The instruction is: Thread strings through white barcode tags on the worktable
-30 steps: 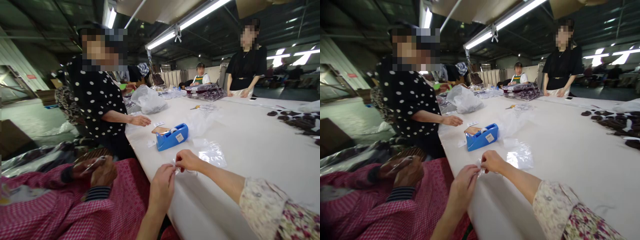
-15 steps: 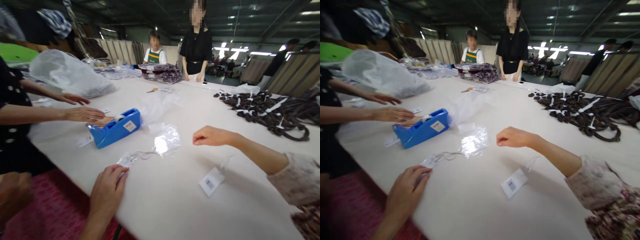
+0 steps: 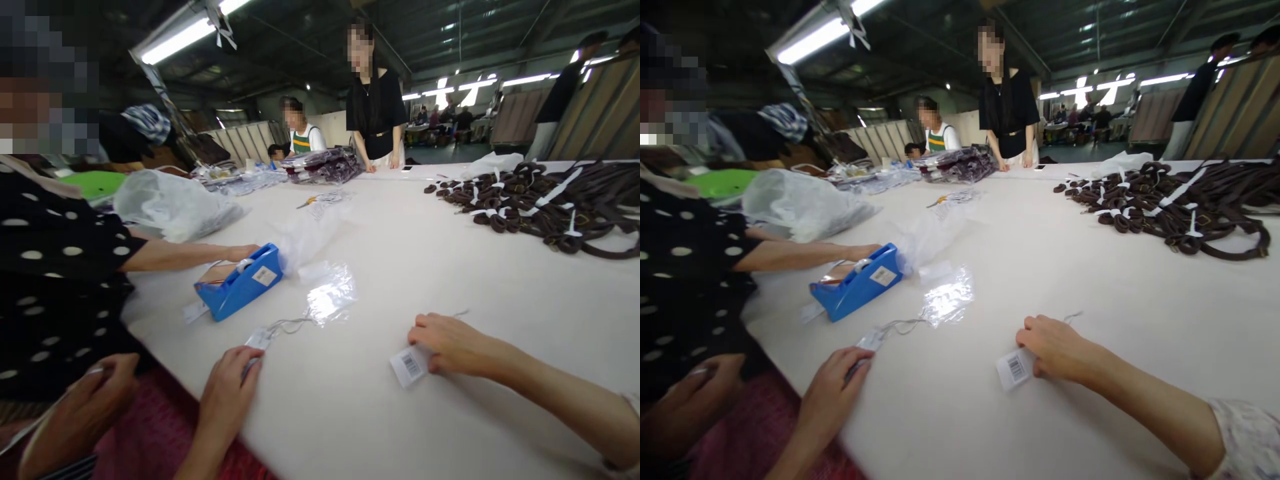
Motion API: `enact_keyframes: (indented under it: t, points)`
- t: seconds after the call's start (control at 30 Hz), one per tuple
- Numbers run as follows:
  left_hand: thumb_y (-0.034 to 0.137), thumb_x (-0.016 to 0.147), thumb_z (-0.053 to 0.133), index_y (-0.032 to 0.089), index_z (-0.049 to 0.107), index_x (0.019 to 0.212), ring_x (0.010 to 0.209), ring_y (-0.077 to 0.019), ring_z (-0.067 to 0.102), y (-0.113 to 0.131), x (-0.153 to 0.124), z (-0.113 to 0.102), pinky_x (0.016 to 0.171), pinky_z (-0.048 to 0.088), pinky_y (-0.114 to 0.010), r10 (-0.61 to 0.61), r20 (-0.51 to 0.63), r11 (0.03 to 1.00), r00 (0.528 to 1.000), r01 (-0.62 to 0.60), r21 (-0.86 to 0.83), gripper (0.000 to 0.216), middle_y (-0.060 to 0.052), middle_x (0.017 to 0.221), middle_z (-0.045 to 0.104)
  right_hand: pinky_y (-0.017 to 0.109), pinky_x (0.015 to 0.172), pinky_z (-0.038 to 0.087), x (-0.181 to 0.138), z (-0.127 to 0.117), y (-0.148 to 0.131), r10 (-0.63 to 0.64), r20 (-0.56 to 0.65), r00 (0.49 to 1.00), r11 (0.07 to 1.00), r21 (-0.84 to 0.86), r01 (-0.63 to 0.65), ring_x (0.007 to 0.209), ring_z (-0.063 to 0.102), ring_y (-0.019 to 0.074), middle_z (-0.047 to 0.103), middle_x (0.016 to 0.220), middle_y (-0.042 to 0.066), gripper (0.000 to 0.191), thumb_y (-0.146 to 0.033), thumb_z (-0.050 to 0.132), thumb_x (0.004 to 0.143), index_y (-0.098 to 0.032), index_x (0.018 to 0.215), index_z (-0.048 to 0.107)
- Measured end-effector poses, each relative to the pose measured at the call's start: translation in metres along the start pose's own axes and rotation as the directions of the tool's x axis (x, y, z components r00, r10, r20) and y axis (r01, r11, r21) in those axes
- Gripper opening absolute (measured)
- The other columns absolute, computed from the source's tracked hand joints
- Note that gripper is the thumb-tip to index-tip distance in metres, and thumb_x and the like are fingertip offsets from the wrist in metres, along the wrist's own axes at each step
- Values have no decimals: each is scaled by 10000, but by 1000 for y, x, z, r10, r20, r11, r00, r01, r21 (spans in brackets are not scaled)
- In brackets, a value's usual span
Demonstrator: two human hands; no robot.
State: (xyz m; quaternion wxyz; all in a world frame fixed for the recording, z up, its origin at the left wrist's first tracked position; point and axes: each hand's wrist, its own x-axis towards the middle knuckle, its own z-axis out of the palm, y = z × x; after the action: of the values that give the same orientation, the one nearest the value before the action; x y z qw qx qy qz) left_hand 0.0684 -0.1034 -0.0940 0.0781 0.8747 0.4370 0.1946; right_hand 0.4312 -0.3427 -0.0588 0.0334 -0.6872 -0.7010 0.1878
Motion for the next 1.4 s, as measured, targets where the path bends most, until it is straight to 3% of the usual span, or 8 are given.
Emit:
enact_keyframes:
  t: [0.1, 0.23, 0.33, 0.47, 0.67, 0.83, 1.07, 1.4]
  points:
    - [331, 793, 466, 150, 655, 951, 1046, -331, 585, 18, 4, -6, 992, 444, -550, 1, -32, 1000, 999, -1, -1, 306, -160, 1070, 639, 323, 675, 413, 7, -1, 4, -13, -2, 1000, 1000, -5, 13, 911, 595, 269, 650, 996, 74, 384, -265, 758, 656, -199, 1005, 611]
    - [365, 849, 455, 192, 618, 1082, 1173, -283, 553, 89, -7, -6, 1066, 422, -503, 49, -76, 993, 996, -56, -102, 333, -117, 1217, 620, 325, 660, 376, 6, -3, 1, -50, 14, 999, 997, -50, 50, 871, 602, 278, 678, 895, 72, 231, -277, 727, 692, -200, 886, 627]
    - [418, 860, 497, 293, 468, 1315, 1197, -272, 570, 156, -26, 2, 964, 524, -475, -41, 155, 878, 987, 110, -466, 473, -65, 1398, 523, 325, 678, 362, -1, -5, -9, -92, -11, 996, 992, -85, 90, 872, 600, 253, 677, 894, 57, 85, -247, 629, 792, -204, 862, 610]
    - [238, 814, 545, 290, 275, 1444, 1421, -251, 316, 206, -48, 29, 1191, 276, -503, 124, 292, 713, 948, 119, -690, 687, -40, 1556, 314, 312, 624, 327, -3, 4, -23, -84, -134, 987, 988, -137, 65, 830, 587, 232, 660, 890, 46, 44, -195, 572, 824, -198, 867, 581]
    - [26, 731, 397, 246, 407, 1323, 1288, -190, 478, 214, -58, 65, 1168, 328, -462, 31, 280, 679, 960, 185, -710, 632, -69, 1352, 537, 303, 596, 327, 2, 29, -28, -52, -182, 982, 997, -70, 40, 820, 590, 219, 635, 897, 35, 121, -137, 489, 857, -218, 893, 571]
    - [134, 840, 388, 242, 591, 986, 981, -188, 608, 220, -53, 59, 931, 494, -371, 55, 206, 684, 977, 113, -720, 272, -40, 1008, 653, 337, 735, 412, -7, 34, -29, 14, -239, 971, 984, 176, 30, 874, 574, 217, 610, 953, 57, 161, -192, 397, 939, -199, 986, 550]
    - [145, 832, 416, 240, 597, 881, 966, -184, 608, 219, -48, 57, 905, 468, -347, 10, 237, 693, 971, 164, -702, 210, -9, 974, 670, 276, 705, 417, -16, 37, -16, -19, -306, 952, 915, 378, 140, 797, 560, 156, 589, 877, 17, 142, -181, 411, 938, -204, 878, 537]
    - [219, 898, 383, 269, 645, 933, 811, -170, 679, 219, -57, 45, 769, 531, -295, 84, 239, 787, 967, 82, -611, 269, 9, 846, 730, 317, 643, 382, -9, 64, -12, -141, -412, 900, 989, -90, 114, 737, 533, 210, 613, 810, 54, 202, -68, 409, 870, -196, 822, 556]
